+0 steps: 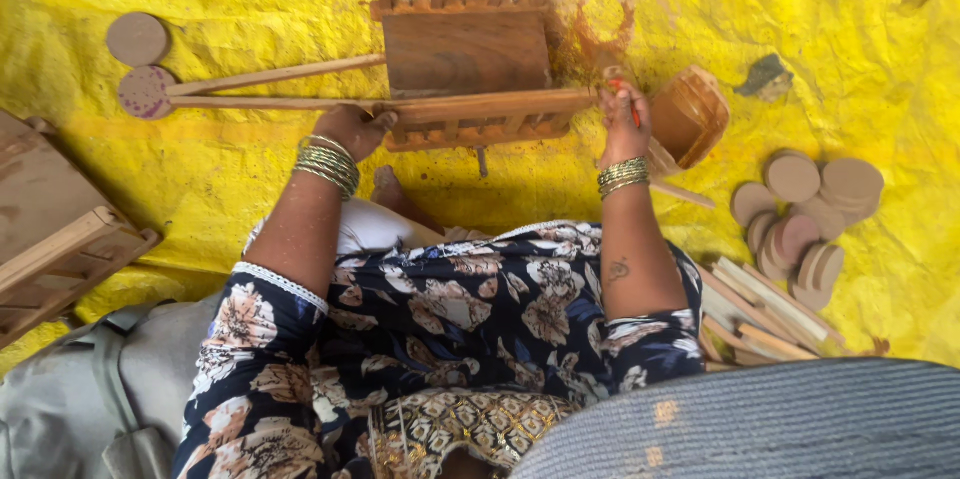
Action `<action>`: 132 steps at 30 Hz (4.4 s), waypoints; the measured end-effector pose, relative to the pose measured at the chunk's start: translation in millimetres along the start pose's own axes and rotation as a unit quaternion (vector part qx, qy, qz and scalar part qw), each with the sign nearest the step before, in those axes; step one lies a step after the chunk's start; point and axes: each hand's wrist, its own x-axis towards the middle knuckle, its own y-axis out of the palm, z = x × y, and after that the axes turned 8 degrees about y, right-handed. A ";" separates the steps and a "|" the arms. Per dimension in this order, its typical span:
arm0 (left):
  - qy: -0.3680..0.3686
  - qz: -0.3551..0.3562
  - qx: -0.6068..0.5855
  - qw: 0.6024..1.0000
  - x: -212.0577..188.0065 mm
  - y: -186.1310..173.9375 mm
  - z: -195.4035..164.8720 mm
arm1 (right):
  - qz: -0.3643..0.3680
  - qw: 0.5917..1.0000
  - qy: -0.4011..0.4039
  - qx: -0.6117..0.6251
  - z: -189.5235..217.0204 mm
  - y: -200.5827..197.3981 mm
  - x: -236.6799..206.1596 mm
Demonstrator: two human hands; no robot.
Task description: The person sits on the floor and applies brown stain to a small wooden chair using a brush, dipping the brush into a container of stain and brushing the seat, rails and sides, rotating the chair to reach different surfaces.
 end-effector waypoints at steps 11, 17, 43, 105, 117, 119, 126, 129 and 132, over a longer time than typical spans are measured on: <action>-0.021 -0.107 -0.197 0.974 -2.0 6.1 9.3 | 0.073 0.997 -0.003 -0.038 -13.8 -6.5 1.1; -0.035 -0.324 -0.242 0.914 23.7 -5.9 42.2 | 0.185 0.981 0.059 -0.005 -44.1 13.4 -29.3; -0.039 -0.348 -0.539 0.766 65.7 10.5 -2.3 | 0.127 0.937 -0.251 -0.206 18.2 93.8 -51.1; 0.150 -0.211 -0.087 0.962 -68.4 -34.4 -11.8 | -0.126 0.892 -0.193 -0.390 43.7 -85.8 -38.1; 0.116 -0.270 -0.141 0.945 -3.5 -10.7 68.3 | -0.066 0.933 -0.073 -0.345 28.6 -85.0 -28.9; 0.114 -0.269 -0.110 0.950 -6.4 -13.3 70.6 | -0.106 0.927 -0.088 -0.348 44.2 -85.4 -40.4; 0.090 -0.239 -0.071 0.964 -22.1 -31.0 80.7 | -0.180 0.918 -0.177 -0.306 89.5 -71.9 -77.6; 0.092 -0.227 -0.037 0.969 -26.6 -37.3 78.9 | -0.170 0.902 -0.256 -0.305 89.1 -64.9 -82.3; 0.069 -0.220 -0.029 0.973 -33.5 -40.9 75.7 | -0.153 0.917 -0.204 -0.307 83.3 -61.2 -83.7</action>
